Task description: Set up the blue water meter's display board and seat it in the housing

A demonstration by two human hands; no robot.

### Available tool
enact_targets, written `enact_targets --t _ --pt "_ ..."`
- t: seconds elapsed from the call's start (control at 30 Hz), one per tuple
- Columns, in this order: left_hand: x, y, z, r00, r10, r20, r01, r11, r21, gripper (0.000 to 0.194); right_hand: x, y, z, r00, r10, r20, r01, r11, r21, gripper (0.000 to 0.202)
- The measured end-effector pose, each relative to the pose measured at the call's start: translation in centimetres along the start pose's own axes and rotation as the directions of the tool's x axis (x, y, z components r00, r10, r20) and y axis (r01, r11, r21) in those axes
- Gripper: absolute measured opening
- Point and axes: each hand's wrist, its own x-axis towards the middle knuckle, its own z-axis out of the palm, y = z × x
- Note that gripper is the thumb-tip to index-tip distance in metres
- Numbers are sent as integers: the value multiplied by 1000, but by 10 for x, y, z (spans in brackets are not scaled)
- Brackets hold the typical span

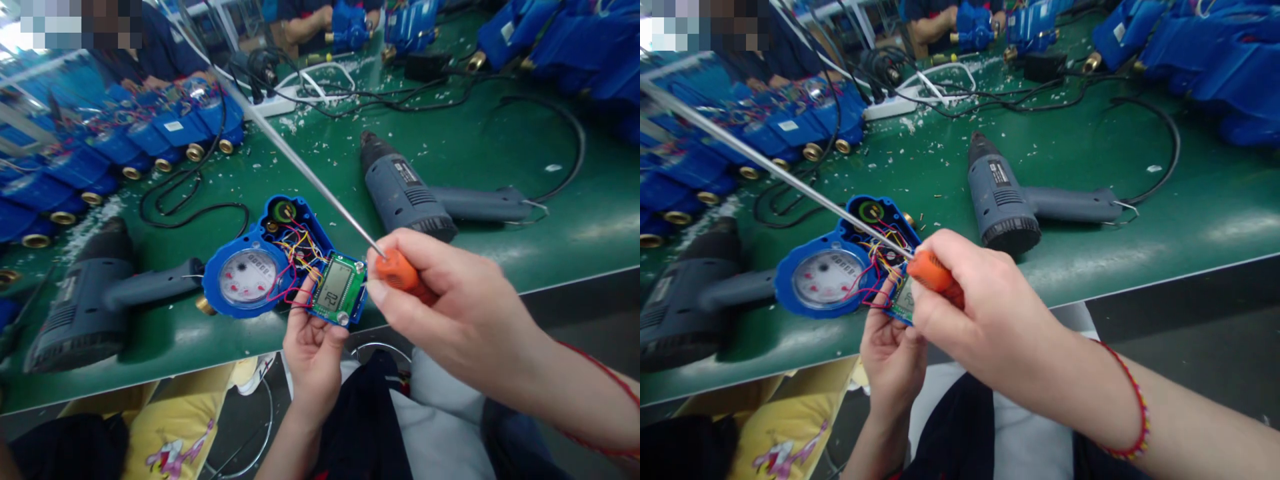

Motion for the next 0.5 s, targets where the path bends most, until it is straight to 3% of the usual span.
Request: enact_targets --t 0.17,0.33,0.5 --pt "1 -3 -5 1000 13 0 -13 1000 -1 62 -25 14 -7 992 103 -71 -100 994 48 19" --pt "5 2 0 1000 11 8 -10 997 -83 61 -47 29 -9 983 184 -20 -182 982 57 28" --pt "5 10 3 997 -17 72 30 984 -178 51 -58 41 -6 977 202 -63 -200 979 38 15"
